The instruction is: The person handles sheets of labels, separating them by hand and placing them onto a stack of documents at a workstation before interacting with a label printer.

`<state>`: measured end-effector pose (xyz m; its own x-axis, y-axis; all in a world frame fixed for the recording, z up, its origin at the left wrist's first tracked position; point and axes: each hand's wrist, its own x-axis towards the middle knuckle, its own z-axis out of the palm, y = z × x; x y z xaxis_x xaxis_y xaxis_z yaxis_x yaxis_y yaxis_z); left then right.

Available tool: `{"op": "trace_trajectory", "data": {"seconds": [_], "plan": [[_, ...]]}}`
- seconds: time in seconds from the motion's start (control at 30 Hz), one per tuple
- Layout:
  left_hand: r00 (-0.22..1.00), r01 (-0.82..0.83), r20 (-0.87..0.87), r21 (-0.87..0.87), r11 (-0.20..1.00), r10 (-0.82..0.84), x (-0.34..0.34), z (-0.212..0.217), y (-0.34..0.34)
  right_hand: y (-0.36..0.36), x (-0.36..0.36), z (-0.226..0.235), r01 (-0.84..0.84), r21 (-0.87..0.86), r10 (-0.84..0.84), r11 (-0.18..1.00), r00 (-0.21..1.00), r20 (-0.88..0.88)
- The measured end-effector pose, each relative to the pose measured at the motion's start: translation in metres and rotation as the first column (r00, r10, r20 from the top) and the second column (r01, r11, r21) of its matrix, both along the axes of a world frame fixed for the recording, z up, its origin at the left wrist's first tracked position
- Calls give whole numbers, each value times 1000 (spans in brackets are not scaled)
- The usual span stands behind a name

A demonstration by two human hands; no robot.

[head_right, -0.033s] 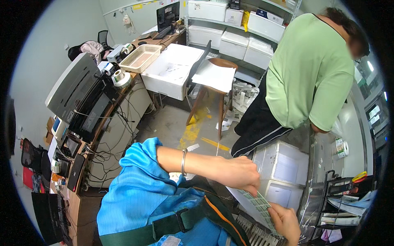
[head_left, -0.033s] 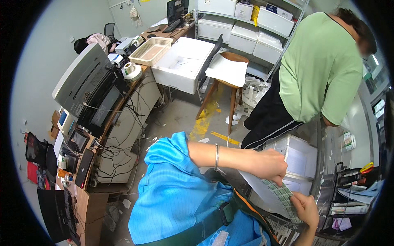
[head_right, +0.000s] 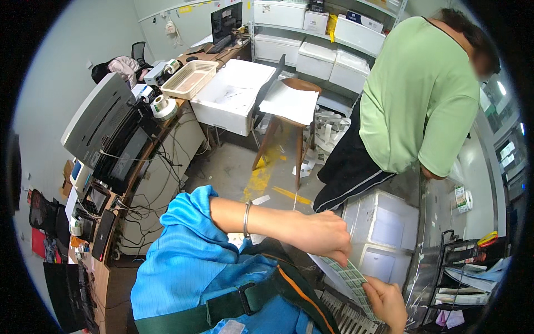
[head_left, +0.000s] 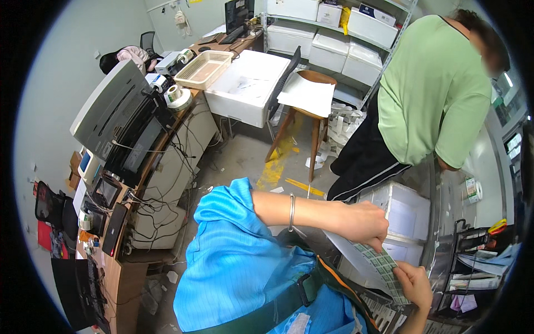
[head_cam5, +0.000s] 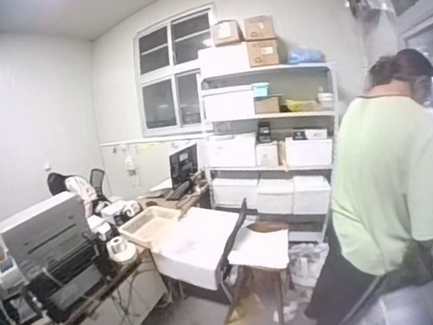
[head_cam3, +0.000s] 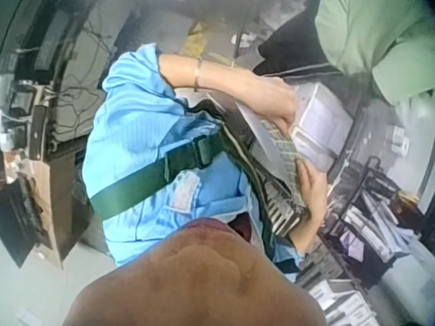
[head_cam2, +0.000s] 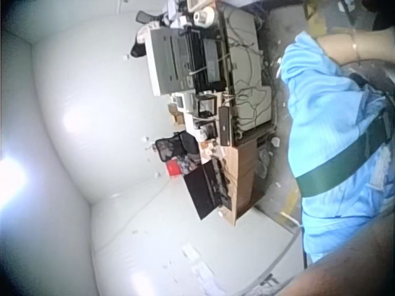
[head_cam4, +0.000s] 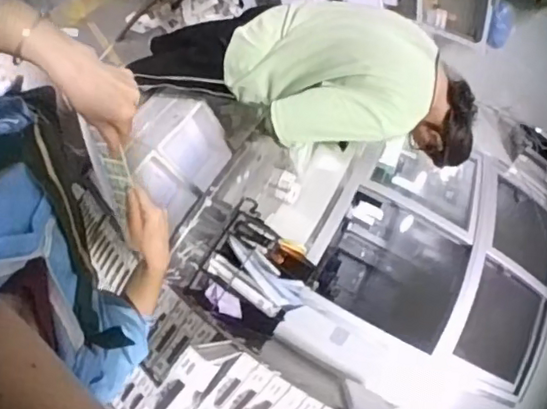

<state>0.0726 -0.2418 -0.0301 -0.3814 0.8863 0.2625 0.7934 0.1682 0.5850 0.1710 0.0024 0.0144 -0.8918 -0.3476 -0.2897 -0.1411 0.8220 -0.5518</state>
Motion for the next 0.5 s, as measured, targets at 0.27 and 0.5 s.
{"op": "trace_trajectory", "data": {"seconds": [0.27, 0.5], "plan": [[993, 32, 117, 22, 999, -34, -12, 9, -12, 39, 23, -13, 37, -93, -50, 995, 988, -145], [998, -43, 30, -91, 995, 46, -13, 8, -29, 80, 26, -12, 242, 139, -242, 960, 970, -22]]}}
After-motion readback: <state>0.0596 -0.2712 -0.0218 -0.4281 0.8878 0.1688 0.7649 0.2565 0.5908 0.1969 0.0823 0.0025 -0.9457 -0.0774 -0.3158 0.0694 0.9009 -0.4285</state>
